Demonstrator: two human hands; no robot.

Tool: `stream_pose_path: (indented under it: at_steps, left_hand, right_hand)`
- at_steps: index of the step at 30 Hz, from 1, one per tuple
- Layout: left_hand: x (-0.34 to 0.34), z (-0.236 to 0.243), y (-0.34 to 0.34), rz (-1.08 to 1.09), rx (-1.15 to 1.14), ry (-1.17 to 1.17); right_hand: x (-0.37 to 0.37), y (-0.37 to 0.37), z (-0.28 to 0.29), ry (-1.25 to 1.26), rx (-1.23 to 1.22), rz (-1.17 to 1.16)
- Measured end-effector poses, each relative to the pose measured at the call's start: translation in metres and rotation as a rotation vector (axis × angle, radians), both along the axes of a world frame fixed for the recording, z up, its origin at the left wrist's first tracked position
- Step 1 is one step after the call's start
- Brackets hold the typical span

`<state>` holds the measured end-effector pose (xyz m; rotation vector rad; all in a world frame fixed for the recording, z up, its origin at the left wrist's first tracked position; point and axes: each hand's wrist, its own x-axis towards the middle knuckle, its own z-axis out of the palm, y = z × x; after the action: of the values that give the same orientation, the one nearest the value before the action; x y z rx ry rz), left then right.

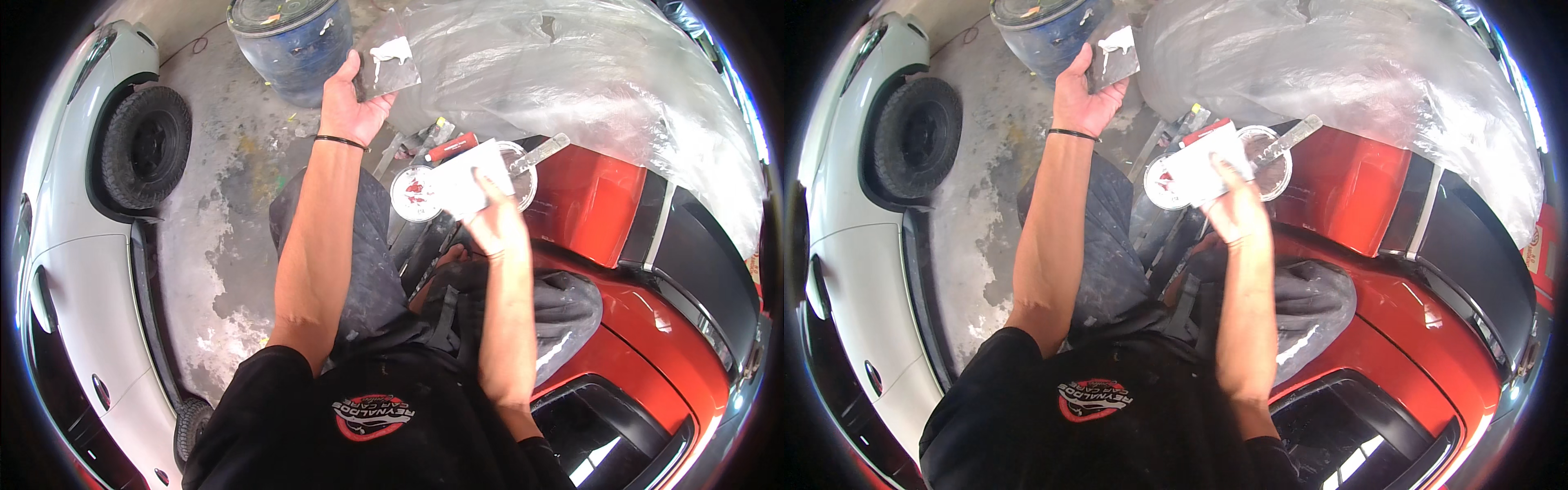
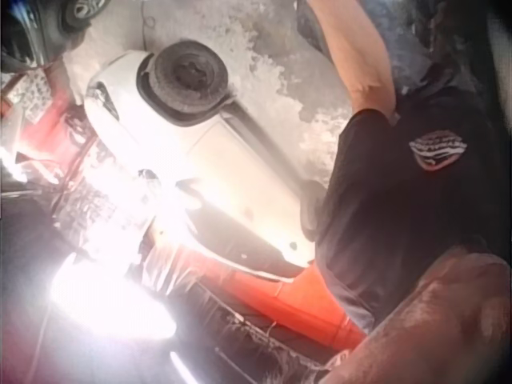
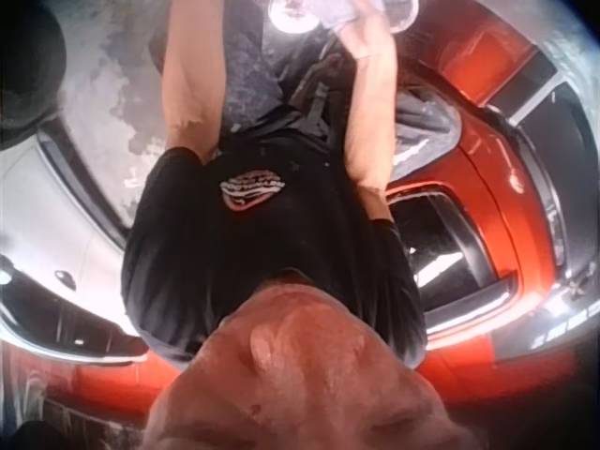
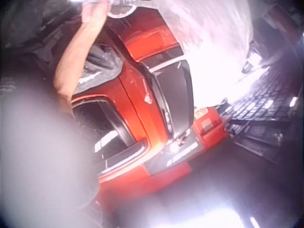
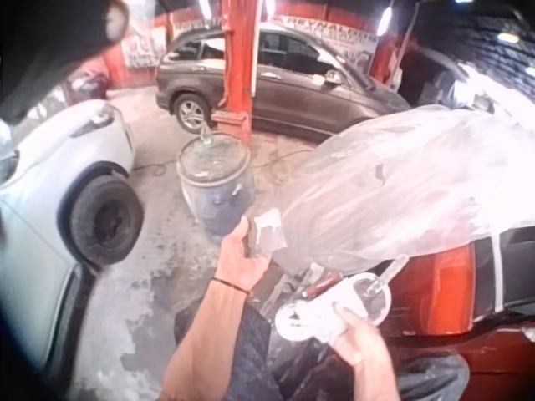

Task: The person prepares the roof of a red truck by sanding the surface with a sanding block and then applying filler material using two metal spreaders to smooth out damaged areas.

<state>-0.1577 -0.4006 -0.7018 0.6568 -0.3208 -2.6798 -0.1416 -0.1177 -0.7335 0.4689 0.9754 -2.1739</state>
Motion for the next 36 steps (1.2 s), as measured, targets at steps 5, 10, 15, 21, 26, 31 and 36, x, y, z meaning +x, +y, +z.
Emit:
stream_pose_path:
  at_steps: [5,10,15,21,26,31,36]
  left_hand:
    - [0.004,-0.005,0.0,-0.007,-0.013,0.041]
    - [-0.001,-0.009,0.004,-0.006,-0.034,-0.018]
    - [-0.011,-0.015,0.009,-0.019,-0.036,-0.034]
    - [-0.018,-0.02,0.013,-0.041,-0.072,0.031]
    - [-0.022,-0.013,0.017,-0.07,-0.069,0.033]
    - [-0.012,-0.006,0.018,-0.04,-0.099,0.052]
    - [-0.001,0.007,0.022,-0.019,-0.104,0.02]
  right_hand:
    - [0.043,-0.029,-0.064,-0.077,-0.345,-0.024]
    - [0.042,-0.029,-0.071,-0.242,-0.352,-0.013]
    - [0.037,-0.024,-0.097,-0.207,-0.239,0.002]
    - [0.055,-0.006,-0.138,-0.112,0.552,0.047]
    - [0.076,0.037,-0.254,0.217,0.865,0.072]
    - [0.084,-0.002,-0.22,0.553,1.631,0.397]
    - [0.075,-0.027,-0.215,0.462,1.713,0.483]
